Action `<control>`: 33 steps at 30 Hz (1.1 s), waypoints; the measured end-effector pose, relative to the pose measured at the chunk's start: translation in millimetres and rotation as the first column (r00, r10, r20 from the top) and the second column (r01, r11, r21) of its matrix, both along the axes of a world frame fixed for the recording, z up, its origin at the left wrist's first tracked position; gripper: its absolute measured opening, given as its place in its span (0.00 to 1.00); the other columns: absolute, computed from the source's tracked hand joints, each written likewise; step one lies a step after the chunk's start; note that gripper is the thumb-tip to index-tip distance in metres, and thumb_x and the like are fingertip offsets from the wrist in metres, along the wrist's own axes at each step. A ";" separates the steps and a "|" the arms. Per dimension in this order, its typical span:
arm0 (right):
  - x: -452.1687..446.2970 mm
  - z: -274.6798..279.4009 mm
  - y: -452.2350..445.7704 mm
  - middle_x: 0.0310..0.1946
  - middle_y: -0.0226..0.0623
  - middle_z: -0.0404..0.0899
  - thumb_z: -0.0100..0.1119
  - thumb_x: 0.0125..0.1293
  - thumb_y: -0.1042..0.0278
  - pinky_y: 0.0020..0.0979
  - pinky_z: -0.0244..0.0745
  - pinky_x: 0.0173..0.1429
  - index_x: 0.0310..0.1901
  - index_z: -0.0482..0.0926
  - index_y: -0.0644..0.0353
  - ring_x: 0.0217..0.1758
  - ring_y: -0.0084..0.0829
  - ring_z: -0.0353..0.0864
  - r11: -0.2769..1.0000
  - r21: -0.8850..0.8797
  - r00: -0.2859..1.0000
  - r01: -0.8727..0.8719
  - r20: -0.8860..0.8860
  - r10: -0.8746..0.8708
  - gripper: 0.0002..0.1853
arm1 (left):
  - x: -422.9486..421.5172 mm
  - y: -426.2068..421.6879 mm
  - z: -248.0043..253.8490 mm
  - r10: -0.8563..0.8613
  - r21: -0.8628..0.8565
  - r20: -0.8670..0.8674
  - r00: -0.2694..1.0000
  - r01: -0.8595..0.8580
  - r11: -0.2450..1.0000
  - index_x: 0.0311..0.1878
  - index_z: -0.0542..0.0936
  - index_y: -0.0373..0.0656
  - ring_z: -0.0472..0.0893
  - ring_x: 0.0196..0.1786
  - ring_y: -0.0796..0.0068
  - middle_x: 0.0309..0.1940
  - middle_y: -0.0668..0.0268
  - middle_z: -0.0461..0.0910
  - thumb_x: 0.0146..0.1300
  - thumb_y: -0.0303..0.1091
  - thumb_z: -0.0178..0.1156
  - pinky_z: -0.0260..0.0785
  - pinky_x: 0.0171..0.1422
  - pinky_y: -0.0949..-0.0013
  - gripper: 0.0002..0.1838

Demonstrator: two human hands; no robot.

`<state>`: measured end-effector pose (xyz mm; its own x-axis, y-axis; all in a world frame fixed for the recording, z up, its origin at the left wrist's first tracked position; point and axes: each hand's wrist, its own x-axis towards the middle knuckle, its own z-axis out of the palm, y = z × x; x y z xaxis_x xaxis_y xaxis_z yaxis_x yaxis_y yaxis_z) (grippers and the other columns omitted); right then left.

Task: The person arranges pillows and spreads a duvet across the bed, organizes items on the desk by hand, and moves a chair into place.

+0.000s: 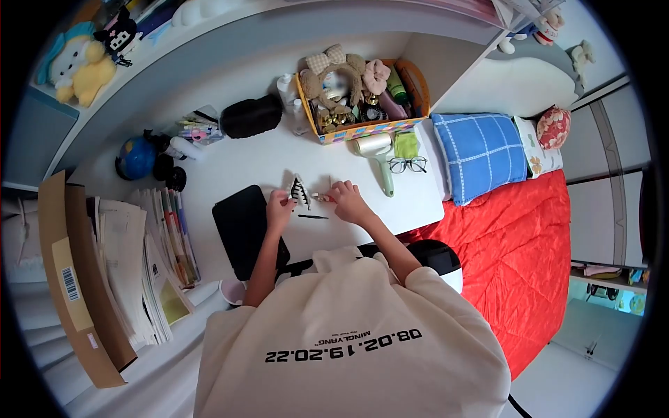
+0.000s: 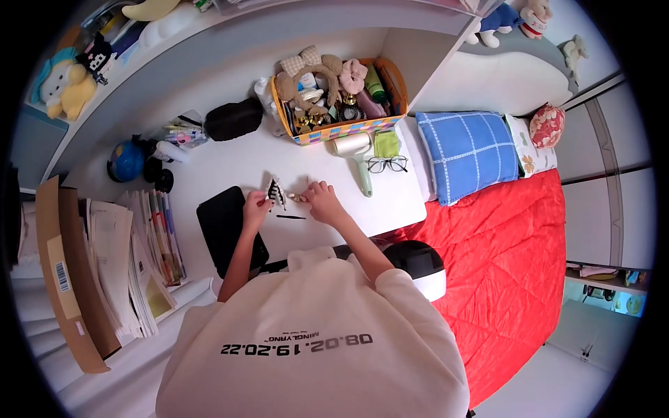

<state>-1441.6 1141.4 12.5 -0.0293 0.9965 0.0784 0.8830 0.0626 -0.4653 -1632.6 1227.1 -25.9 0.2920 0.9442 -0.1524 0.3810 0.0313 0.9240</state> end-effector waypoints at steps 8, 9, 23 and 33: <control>-12.7 -14.1 -1.7 0.37 0.35 0.66 0.57 0.43 0.70 0.33 0.58 0.47 0.33 0.73 0.59 0.44 0.36 0.62 0.994 -0.013 0.994 0.107 -0.034 -0.108 0.12 | -19.5 -15.9 5.6 -0.101 -0.288 0.142 0.985 0.139 0.947 0.43 0.67 0.36 0.74 0.36 0.77 0.32 0.64 0.73 0.50 0.22 0.51 0.67 0.38 0.76 0.14; -13.6 -14.6 -0.8 0.37 0.35 0.67 0.56 0.43 0.71 0.33 0.58 0.47 0.32 0.73 0.59 0.44 0.36 0.62 0.992 -0.031 0.992 0.121 -0.038 -0.122 0.11 | -17.0 -19.2 8.0 -0.008 -0.374 0.287 0.958 0.120 0.920 0.45 0.66 0.36 0.74 0.38 0.75 0.34 0.63 0.73 0.52 0.23 0.49 0.67 0.41 0.74 0.15; -28.8 22.8 -1.8 0.34 0.31 0.71 0.54 0.54 0.65 0.21 0.66 0.41 0.44 0.67 0.63 0.37 0.19 0.70 0.918 -0.384 -0.198 -0.098 -0.897 -0.396 0.18 | -2.5 -42.6 81.0 -0.174 -0.311 0.487 0.856 0.357 0.881 0.52 0.62 0.36 0.73 0.35 0.78 0.35 0.63 0.73 0.54 0.22 0.46 0.69 0.38 0.75 0.19; -24.1 83.4 -19.4 0.31 0.27 0.69 0.54 0.54 0.68 0.20 0.65 0.35 0.44 0.68 0.60 0.34 0.16 0.67 0.954 -0.180 0.396 -0.239 -0.915 -0.073 0.15 | -5.7 -38.7 122.0 -0.153 -0.091 0.503 0.851 0.228 0.969 0.45 0.69 0.36 0.72 0.41 0.79 0.39 0.63 0.72 0.53 0.21 0.49 0.62 0.47 0.78 0.14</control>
<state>-1465.8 1122.0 95.9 -0.1805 0.9757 -0.1244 -0.0776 -0.1402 -0.9871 -1638.3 1188.4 96.1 0.5362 0.8411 -0.0705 -0.1061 0.1500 0.9830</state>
